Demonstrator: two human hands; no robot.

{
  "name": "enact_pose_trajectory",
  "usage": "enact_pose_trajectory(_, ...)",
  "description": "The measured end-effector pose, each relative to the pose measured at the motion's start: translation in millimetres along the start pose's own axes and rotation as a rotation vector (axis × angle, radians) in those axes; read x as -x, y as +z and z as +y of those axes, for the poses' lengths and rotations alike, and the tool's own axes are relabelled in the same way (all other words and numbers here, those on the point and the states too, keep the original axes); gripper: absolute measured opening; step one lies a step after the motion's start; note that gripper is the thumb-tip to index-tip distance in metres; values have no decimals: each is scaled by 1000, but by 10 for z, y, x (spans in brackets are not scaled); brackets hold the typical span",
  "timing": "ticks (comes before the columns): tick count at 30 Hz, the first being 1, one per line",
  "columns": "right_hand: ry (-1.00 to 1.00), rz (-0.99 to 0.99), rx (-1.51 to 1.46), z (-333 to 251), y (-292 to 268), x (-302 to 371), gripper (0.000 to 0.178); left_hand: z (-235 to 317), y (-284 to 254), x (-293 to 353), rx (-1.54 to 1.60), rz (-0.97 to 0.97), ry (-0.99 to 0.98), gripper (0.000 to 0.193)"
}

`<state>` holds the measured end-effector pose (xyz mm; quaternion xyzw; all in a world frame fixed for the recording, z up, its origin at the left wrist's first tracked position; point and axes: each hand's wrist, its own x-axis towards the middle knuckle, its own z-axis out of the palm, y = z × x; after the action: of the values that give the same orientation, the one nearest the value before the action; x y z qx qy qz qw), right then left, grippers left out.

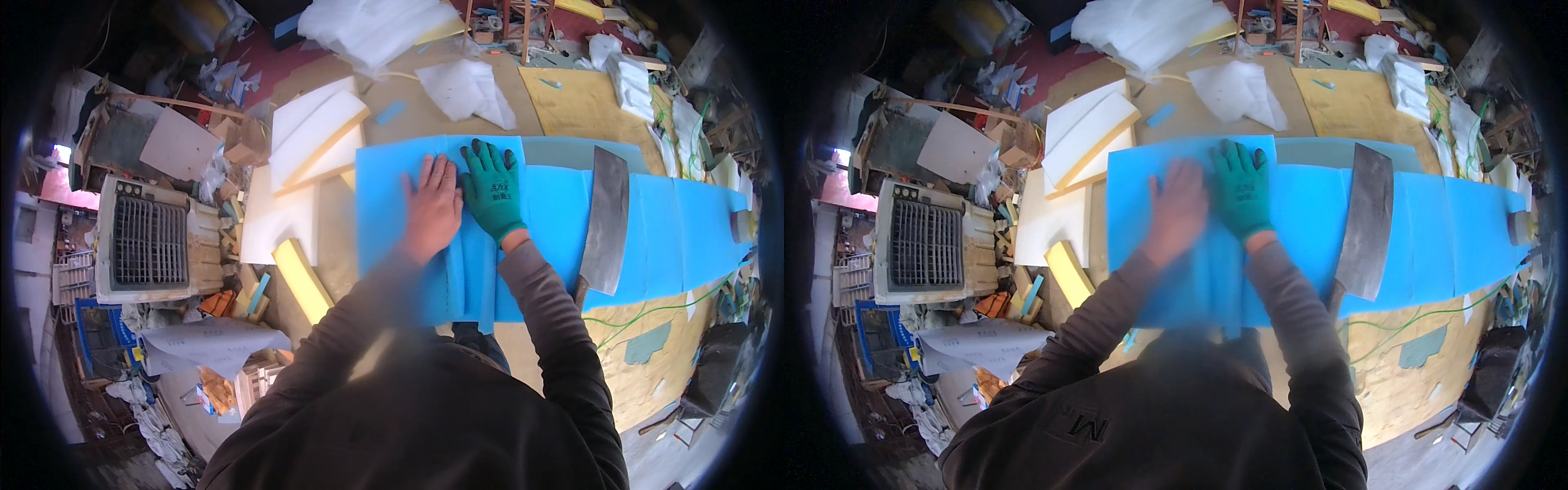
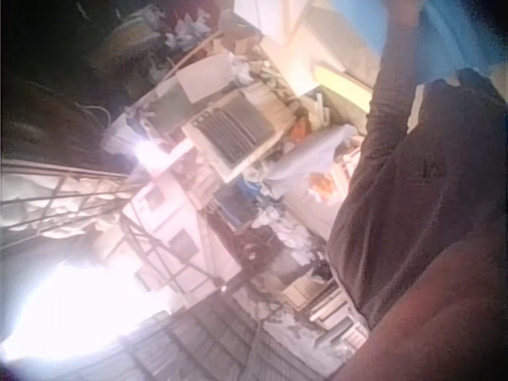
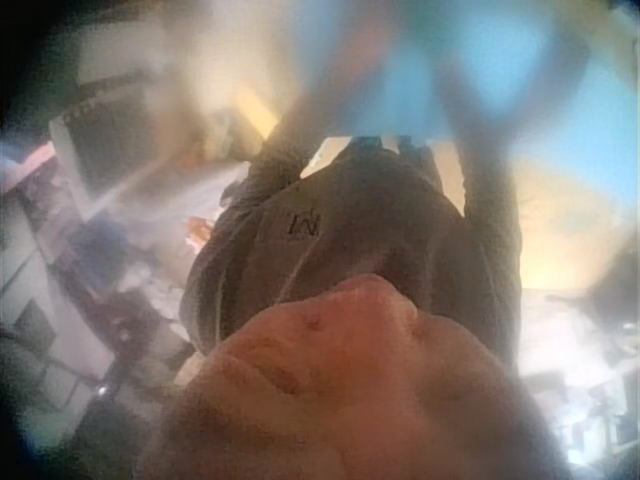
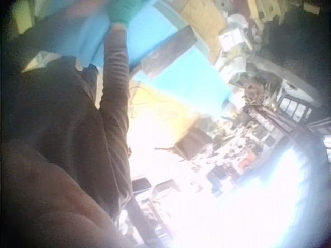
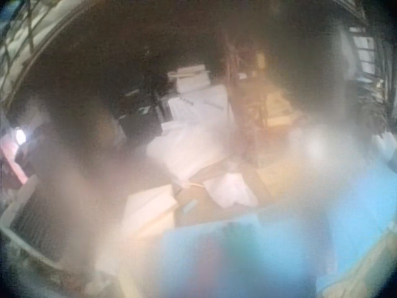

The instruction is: The person cuts a large blue foam sheet into smaller rectangular pieces using a hand saw. They repeatedly position the sheet, saw along marked lines, and separate the cut pieces on a workbench.

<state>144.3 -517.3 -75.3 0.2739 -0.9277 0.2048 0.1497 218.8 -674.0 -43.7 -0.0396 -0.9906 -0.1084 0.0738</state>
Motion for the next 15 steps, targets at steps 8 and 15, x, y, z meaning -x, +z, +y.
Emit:
enact_pose_trajectory(8,22,-56,-25,-21,-157,-44,52,-313,-99,187,263,74,134,53)
enact_pose_trajectory(15,15,-33,-18,-277,-309,247,49,-294,-395,398,423,125,94,37)
